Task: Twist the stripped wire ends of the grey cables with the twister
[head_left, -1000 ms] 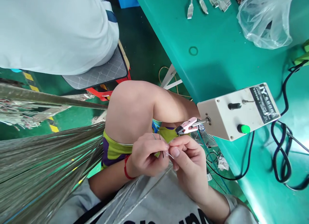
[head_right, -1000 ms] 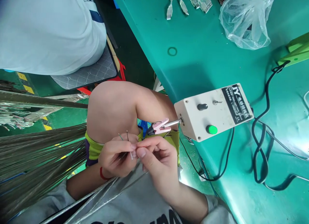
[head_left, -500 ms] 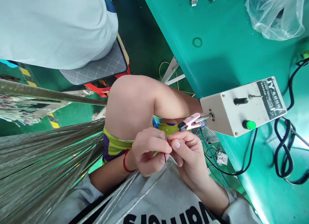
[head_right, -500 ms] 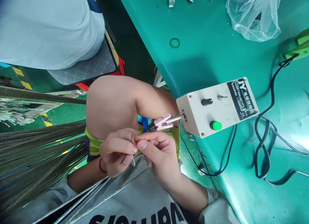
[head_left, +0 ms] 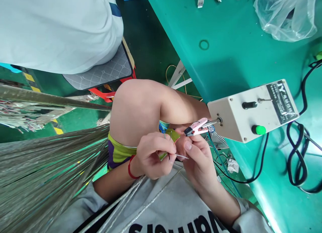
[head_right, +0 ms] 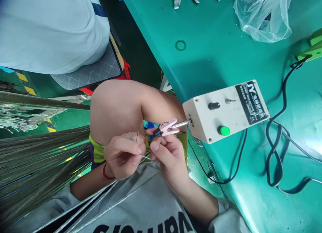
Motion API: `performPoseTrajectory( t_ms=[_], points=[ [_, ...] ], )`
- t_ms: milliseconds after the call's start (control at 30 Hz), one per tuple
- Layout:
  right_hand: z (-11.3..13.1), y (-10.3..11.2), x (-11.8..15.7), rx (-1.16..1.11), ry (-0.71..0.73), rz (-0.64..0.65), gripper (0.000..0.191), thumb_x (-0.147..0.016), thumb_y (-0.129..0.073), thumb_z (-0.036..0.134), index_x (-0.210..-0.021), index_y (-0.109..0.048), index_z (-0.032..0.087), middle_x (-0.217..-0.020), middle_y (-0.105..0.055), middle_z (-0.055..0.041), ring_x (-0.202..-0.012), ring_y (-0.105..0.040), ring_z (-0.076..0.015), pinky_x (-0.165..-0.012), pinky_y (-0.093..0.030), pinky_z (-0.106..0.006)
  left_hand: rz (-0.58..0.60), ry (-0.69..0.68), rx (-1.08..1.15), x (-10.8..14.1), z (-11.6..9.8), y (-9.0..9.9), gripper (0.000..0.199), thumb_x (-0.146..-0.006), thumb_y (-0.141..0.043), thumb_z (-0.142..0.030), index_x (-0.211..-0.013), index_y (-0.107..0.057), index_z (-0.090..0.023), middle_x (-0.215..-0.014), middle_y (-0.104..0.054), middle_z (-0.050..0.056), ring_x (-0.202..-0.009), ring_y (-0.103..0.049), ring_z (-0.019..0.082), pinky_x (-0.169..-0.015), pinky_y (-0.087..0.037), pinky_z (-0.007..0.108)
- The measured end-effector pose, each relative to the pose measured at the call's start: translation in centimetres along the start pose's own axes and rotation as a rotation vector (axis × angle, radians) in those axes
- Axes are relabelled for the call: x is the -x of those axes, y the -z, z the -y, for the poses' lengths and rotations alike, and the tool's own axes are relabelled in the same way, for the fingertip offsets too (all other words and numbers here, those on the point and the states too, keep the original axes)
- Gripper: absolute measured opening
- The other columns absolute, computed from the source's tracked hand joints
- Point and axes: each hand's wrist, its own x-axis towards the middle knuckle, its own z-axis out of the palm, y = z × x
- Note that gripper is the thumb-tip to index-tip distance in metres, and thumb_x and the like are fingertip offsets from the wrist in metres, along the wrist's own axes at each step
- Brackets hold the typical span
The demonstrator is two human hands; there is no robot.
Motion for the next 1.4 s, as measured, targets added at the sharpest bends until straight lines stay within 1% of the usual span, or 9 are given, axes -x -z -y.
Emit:
performPoseTrajectory(
  t_ms=[100,167,233,333,500,600,933,1067,1400],
  points=[
    [0.8,0.4,-0.6,-0.048,0.029,-0.043,0.045,-0.091,-0.102,0.050,-0.129,-0.090,0.030,-0.086,-0.073,0.0014,-0.065,-0.053,-0.0149,-0.061,-0.046,-0.030,0.007,0.064,-0.024,0.1,-0.1,0.4,0.011,-0.109,-0.073,-0.017,-0.114,-0.066,-0.025,-0.071,-0.066,-0.007,-0.046,-0.050,0.008,-0.046,-0.044,0.022],
    [1.5,0.6,-1.0,-0.104,0.058,-0.055,0.054,-0.091,-0.099,0.053,-0.139,-0.088,0.032,-0.096,-0.075,-0.0006,-0.067,-0.053,-0.0155,-0.063,-0.050,-0.033,0.000,0.101,-0.036,0.4,-0.1,0.7,0.016,-0.109,-0.076,-0.015,-0.118,-0.067,-0.025,-0.075,-0.070,-0.007,-0.047,-0.052,0.007,-0.046,-0.043,0.020],
    [2.2,0.8,-1.5,-0.136,0.098,-0.029,0.047,-0.094,-0.095,0.055,-0.135,-0.091,0.032,-0.092,-0.071,-0.0005,-0.064,-0.045,-0.0151,-0.061,-0.049,-0.033,-0.021,0.113,-0.059,0.8,0.0,0.8,0.017,-0.109,-0.078,-0.014,-0.119,-0.068,-0.024,-0.077,-0.073,-0.007,-0.046,-0.052,0.006,-0.046,-0.044,0.020],
    [2.6,1.0,-2.1,-0.168,0.095,0.038,0.038,-0.097,-0.095,0.053,-0.129,-0.093,0.032,-0.077,-0.057,0.0047,-0.057,-0.029,-0.0125,-0.053,-0.039,-0.030,-0.039,0.119,-0.119,1.0,0.0,0.7,0.014,-0.110,-0.079,-0.015,-0.116,-0.070,-0.023,-0.080,-0.075,-0.006,-0.046,-0.054,0.006,-0.046,-0.045,0.019],
    [1.6,0.9,-3.1,-0.257,0.042,0.141,0.036,-0.100,-0.098,0.063,-0.120,-0.094,0.032,-0.062,-0.032,0.0132,-0.046,-0.012,-0.0076,-0.041,-0.020,-0.025,-0.046,0.135,-0.182,0.6,-0.1,0.7,0.011,-0.112,-0.079,-0.019,-0.114,-0.069,-0.023,-0.081,-0.078,-0.005,-0.047,-0.056,0.005,-0.047,-0.047,0.017],
    [1.0,0.9,-3.4,-0.258,0.075,0.147,0.036,-0.101,-0.097,0.066,-0.115,-0.094,0.033,-0.055,-0.024,0.0155,-0.043,-0.007,-0.0071,-0.039,-0.014,-0.024,-0.054,0.158,-0.180,0.5,0.0,0.5,0.010,-0.113,-0.079,-0.020,-0.114,-0.069,-0.023,-0.081,-0.078,-0.005,-0.048,-0.058,0.005,-0.048,-0.048,0.017],
    [0.6,1.2,-3.9,-0.258,0.126,0.187,0.032,-0.106,-0.093,0.064,-0.116,-0.092,0.033,-0.051,-0.027,0.0155,-0.042,-0.008,-0.0081,-0.038,-0.018,-0.023,-0.017,0.207,-0.157,0.0,0.5,0.0,0.010,-0.114,-0.078,-0.019,-0.114,-0.069,-0.023,-0.078,-0.076,-0.005,-0.055,-0.065,0.008,-0.052,-0.050,0.018],
    [0.7,1.2,-3.7,-0.267,0.097,0.175,0.034,-0.103,-0.096,0.064,-0.115,-0.093,0.033,-0.051,-0.027,0.0156,-0.042,-0.007,-0.0078,-0.039,-0.015,-0.024,-0.018,0.204,-0.166,0.2,0.5,0.1,0.010,-0.114,-0.079,-0.020,-0.115,-0.070,-0.023,-0.083,-0.080,-0.002,-0.055,-0.064,0.008,-0.051,-0.049,0.019],
    [0.8,1.2,-3.5,-0.241,0.082,0.134,0.037,-0.100,-0.098,0.065,-0.116,-0.092,0.032,-0.049,-0.032,0.0154,-0.044,-0.007,-0.0078,-0.041,-0.017,-0.024,0.011,0.169,-0.199,0.2,0.3,0.2,0.012,-0.113,-0.079,-0.017,-0.118,-0.070,-0.024,-0.089,-0.083,0.000,-0.052,-0.059,0.006,-0.050,-0.050,0.019]
  ],
)
